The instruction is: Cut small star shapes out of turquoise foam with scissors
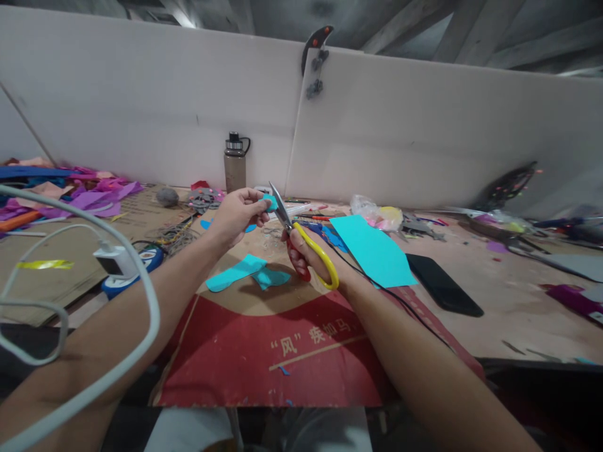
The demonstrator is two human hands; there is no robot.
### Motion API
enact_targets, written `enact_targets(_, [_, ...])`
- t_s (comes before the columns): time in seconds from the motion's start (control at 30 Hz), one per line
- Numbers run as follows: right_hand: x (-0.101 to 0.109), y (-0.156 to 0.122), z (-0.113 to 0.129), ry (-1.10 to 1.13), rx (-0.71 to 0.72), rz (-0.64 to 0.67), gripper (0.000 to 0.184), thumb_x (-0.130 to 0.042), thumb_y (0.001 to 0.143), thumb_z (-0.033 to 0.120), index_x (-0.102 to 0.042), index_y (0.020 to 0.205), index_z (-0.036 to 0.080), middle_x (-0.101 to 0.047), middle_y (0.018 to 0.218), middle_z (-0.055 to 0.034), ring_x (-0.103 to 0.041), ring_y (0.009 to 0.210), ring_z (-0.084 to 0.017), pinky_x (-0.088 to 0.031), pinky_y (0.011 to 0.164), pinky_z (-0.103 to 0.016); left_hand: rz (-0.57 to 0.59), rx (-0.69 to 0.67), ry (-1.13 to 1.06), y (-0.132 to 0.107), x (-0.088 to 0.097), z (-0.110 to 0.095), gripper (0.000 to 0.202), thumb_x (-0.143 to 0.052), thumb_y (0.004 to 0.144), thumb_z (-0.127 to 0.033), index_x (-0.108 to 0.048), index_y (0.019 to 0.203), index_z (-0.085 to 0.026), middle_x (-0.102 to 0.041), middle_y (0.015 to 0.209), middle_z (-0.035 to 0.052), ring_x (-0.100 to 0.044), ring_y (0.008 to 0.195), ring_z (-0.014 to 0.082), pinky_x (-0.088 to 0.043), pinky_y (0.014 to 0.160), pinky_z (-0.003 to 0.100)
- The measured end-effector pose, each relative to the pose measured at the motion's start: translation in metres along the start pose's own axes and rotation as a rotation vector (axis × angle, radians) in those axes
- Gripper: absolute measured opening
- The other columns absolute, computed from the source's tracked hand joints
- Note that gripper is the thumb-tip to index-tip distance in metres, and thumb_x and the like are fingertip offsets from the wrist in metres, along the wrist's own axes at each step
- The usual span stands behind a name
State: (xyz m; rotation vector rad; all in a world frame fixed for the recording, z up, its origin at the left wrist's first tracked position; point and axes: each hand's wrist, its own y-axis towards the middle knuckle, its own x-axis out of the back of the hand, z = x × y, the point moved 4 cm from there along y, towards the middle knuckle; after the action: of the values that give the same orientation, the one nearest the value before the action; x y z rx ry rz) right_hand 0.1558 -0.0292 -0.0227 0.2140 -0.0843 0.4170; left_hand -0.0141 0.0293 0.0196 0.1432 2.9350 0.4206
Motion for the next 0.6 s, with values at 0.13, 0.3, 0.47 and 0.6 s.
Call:
enact_targets(0.13, [0.0017,0.0012,-0.0041,0.021,-0.014,0.006,0.051,-0.061,0.089,0.072,-0.051,0.096,0.023,-0.045,0.066,0.0052,-0.038,0.047,-0.008,-0.034,0.038,-0.023,-0.048,-0.024,0.009,-0.001,0.0007,-0.0028,0.024,-0.081,0.073,-0.007,-0.061,0.084,-0.013,-0.068,0.059,0.0005,-0.06,0.045,0.0091,-0.044,0.045,0.019])
enact_targets(0.3, [0.0014,0.0013,-0.0042,0.044,-0.032,0.01,0.051,-0.062,0.089,0.072,-0.053,0.096,0.023,-0.044,0.065,0.0049,-0.037,0.047,-0.008,-0.034,0.038,-0.023,-0.052,-0.065,0.083,-0.002,0.0017,-0.0067,0.03,-0.086,0.071,-0.01,-0.061,0.088,-0.013,-0.067,0.058,0.0007,-0.064,0.048,0.0113,-0.047,0.046,0.019])
enact_targets(0.47, [0.0002,0.0007,-0.0042,0.07,-0.055,-0.002,0.053,-0.064,0.087,0.074,-0.052,0.096,0.023,-0.042,0.065,0.005,-0.035,0.048,-0.008,-0.033,0.038,-0.022,-0.039,-0.117,0.134,-0.0027,0.0028,-0.0078,0.026,-0.084,0.074,-0.014,-0.064,0.09,-0.014,-0.069,0.061,0.0013,-0.066,0.052,0.0124,-0.051,0.049,0.021])
enact_targets(0.6, [0.0006,0.0009,-0.0046,0.064,-0.056,-0.003,0.056,-0.064,0.085,0.076,-0.05,0.093,0.023,-0.042,0.066,0.0045,-0.034,0.049,-0.008,-0.032,0.039,-0.022,-0.028,-0.127,0.159,-0.0036,0.0025,-0.0082,0.024,-0.082,0.076,-0.016,-0.065,0.092,-0.014,-0.069,0.062,0.0018,-0.067,0.053,0.0128,-0.054,0.052,0.022])
